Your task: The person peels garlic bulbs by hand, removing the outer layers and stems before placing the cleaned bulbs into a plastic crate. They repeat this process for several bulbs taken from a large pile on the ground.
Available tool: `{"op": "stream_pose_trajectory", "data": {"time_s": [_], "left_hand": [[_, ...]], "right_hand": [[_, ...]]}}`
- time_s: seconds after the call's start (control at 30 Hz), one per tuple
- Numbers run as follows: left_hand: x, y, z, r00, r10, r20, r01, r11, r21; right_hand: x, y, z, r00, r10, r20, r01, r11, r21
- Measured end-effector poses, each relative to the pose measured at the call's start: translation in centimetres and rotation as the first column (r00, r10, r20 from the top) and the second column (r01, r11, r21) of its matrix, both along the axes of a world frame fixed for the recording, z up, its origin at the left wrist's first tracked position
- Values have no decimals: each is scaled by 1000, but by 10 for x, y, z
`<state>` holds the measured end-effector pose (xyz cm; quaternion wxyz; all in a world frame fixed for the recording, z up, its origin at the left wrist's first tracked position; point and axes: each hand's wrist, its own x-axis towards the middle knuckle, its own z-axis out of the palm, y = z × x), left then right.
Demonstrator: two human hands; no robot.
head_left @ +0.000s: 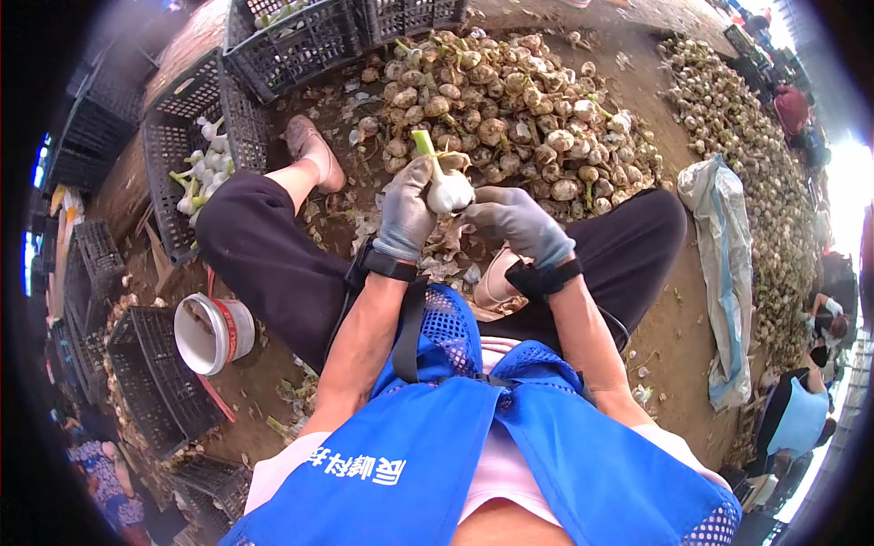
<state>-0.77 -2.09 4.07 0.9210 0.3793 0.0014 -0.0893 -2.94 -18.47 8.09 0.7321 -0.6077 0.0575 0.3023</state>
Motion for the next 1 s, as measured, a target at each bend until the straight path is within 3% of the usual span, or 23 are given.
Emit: {"op": "stream_pose_trajectory", "data": {"time_s": [0.03, 0.07, 0.1, 0.13, 0.17, 0.2, 0.23, 0.3, 0.33, 0.37, 0.43, 0.47, 0.5, 0.53, 0.57, 0.63, 0.7, 0.77, 0.8, 0.9, 0.97, 1.0], "left_hand": [[0, -3, 0, 1000, -30, 0, 30, 998, 54], [2, -6, -1, 999, -39, 1, 39, 998, 55], [3, -8, -4, 995, 51, 87, -87, 876, 474], [5, -7, -7, 974, 100, 203, -223, 572, 789], [5, -6, -14, 974, 103, 201, -224, 567, 793], [4, -4, -22, 986, 138, 92, -164, 723, 671], [2, -2, -25, 989, 148, -24, -115, 849, 516], [3, 3, -30, 987, 91, -131, -71, 987, 147], [6, 2, -36, 975, 77, -208, -73, 997, 29], [9, 1, -39, 959, 53, -279, -81, 993, -90], [10, 3, -42, 962, 52, -269, -68, 996, -51], [10, 4, -42, 963, 52, -263, -58, 998, -15], [10, 3, -43, 962, 52, -269, -59, 998, -17], [11, 2, -43, 957, 93, -274, -86, 996, 41], [11, 2, -38, 952, 134, -275, -110, 989, 101], [9, -4, -35, 935, 213, -285, -167, 970, 178], [10, -9, -35, 939, 252, -232, -196, 951, 239], [8, -12, -21, 939, 284, -192, -226, 934, 278], [6, -10, -13, 946, 254, -201, -194, 941, 276], [8, -13, -17, 949, 287, -131, -208, 882, 424], [8, -13, -14, 957, 274, -90, -204, 864, 460], [8, -10, -18, 958, 273, -89, -204, 864, 461]], "right_hand": [[1, 5, -4, 982, 49, 181, -23, 989, -145], [4, 5, -20, 977, 38, 212, 10, 976, -219], [7, 6, -33, 969, 36, 244, 37, 956, -290], [9, 10, -31, 969, 39, 245, 34, 957, -288], [9, 14, -29, 881, 119, 459, 109, 891, -440], [8, 19, -29, 746, 227, 626, 220, 803, -554], [9, 23, -34, 750, 221, 623, 217, 807, -548], [13, 27, -52, 910, -61, 410, 218, 913, -346], [17, 20, -58, 962, -266, 59, 269, 961, -60], [18, 15, -69, 934, -348, -82, 355, 930, 99], [29, 0, -83, 938, -267, -219, 259, 964, -65], [30, 2, -92, 938, -269, -220, 261, 963, -66], [30, 7, -103, 971, -212, 108, 232, 947, -221], [29, 11, -109, 909, -79, 408, 244, 896, -370], [26, 17, -93, 912, -77, 403, 239, 897, -371], [20, 23, -61, 898, -254, 358, 313, 943, -116], [18, 21, -50, 915, -236, 329, 296, 944, -147], [18, 22, -39, 964, -267, 3, 267, 963, -45], [19, 21, -36, 965, -259, -43, 258, 966, -22], [22, 23, -37, 974, -227, 3, 227, 970, -92], [21, 23, -38, 952, -306, -1, 306, 950, -56], [22, 17, -45, 947, -314, -67, 318, 946, 55]]}}
